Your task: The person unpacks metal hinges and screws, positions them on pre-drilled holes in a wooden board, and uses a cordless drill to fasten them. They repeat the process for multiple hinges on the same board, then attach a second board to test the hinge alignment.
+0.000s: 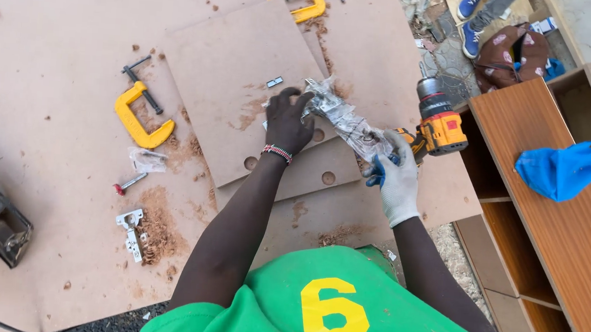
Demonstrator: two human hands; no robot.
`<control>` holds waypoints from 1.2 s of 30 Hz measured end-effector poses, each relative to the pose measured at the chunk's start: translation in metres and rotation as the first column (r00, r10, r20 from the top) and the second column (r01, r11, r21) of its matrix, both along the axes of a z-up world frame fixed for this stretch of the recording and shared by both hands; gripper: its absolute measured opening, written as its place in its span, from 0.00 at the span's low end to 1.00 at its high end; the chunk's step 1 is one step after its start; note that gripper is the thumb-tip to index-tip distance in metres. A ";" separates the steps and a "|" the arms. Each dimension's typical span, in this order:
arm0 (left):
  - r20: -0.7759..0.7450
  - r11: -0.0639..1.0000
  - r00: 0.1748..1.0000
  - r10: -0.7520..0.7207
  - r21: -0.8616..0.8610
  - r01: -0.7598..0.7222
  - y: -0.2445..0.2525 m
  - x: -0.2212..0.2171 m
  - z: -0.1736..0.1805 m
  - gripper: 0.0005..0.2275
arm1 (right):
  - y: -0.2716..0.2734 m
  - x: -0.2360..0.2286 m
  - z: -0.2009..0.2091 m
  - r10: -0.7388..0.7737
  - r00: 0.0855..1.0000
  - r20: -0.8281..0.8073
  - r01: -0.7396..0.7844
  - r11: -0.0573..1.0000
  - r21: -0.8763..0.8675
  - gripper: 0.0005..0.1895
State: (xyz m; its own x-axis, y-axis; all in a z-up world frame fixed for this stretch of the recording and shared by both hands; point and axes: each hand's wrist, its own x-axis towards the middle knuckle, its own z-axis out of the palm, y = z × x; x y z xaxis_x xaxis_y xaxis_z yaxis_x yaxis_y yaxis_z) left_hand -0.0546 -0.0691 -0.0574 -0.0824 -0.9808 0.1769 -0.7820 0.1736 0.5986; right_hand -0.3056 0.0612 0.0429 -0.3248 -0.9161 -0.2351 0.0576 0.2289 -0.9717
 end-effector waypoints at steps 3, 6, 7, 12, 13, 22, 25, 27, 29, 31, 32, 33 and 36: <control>0.168 0.981 0.971 -0.171 0.115 0.154 -0.022 -0.040 0.003 0.32 | 0.010 -0.010 -0.010 -0.055 0.997 -0.053 0.056 0.998 0.002 0.22; 0.239 0.985 0.956 -0.169 0.084 0.154 -0.044 -0.059 -0.015 0.25 | 0.020 -0.014 -0.008 -0.105 0.993 0.059 0.106 0.994 -0.013 0.20; 0.244 0.983 0.953 -0.182 0.077 0.168 -0.047 -0.058 -0.013 0.25 | 0.024 -0.009 0.004 -0.120 0.991 0.064 0.121 0.992 -0.020 0.20; 0.021 0.979 0.985 -0.170 0.119 0.166 -0.065 -0.044 -0.026 0.18 | 0.032 -0.009 0.016 0.161 0.986 0.050 -0.151 0.976 -0.158 0.45; 0.027 0.977 0.984 -0.177 0.124 0.173 -0.064 -0.039 -0.026 0.18 | 0.032 -0.015 0.001 0.153 0.986 0.058 -0.143 0.977 -0.156 0.45; -0.738 0.993 0.674 -0.031 0.054 0.104 -0.042 0.013 0.046 0.21 | 0.010 0.003 -0.015 0.180 0.977 0.113 -0.183 0.983 0.015 0.30; -0.858 0.995 0.504 0.101 0.093 -0.042 -0.049 0.027 0.042 0.21 | 0.002 0.014 -0.004 0.247 0.964 0.096 -0.250 0.968 0.028 0.27; -0.833 0.983 0.524 0.177 0.128 -0.129 -0.051 0.043 0.041 0.19 | 0.001 0.019 0.002 0.310 0.948 0.074 -0.314 0.948 0.044 0.26; -0.824 0.975 0.525 0.214 0.143 -0.173 -0.044 0.061 0.038 0.18 | -0.001 0.018 -0.006 0.336 0.939 0.071 -0.340 0.939 0.055 0.24; -0.813 0.964 0.526 0.249 0.157 -0.213 -0.057 0.088 0.001 0.18 | -0.007 0.019 -0.018 0.357 0.931 0.070 -0.361 0.930 0.066 0.22; -0.755 0.956 0.596 0.273 0.146 -0.254 -0.064 0.105 -0.038 0.17 | -0.007 0.019 -0.027 0.368 0.928 0.061 -0.372 0.925 0.073 0.21; -0.688 0.947 0.661 0.299 0.132 -0.291 -0.070 0.123 -0.077 0.17 | -0.007 0.020 -0.035 0.380 0.924 0.053 -0.383 0.920 0.081 0.19; -0.741 0.929 0.569 0.356 0.215 -0.302 -0.045 0.134 -0.057 0.15 | -0.002 0.027 -0.029 0.421 0.906 0.033 -0.422 0.896 0.141 0.17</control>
State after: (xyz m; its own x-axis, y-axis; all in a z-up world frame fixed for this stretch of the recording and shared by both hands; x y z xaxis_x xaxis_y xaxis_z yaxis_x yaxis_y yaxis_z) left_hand 0.0790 -0.1140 -0.1144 0.3844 -0.9224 -0.0370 -0.0397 -0.0566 0.9976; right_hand -0.2784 0.0593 0.0135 0.0848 -0.9241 -0.3727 -0.0737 0.3672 -0.9272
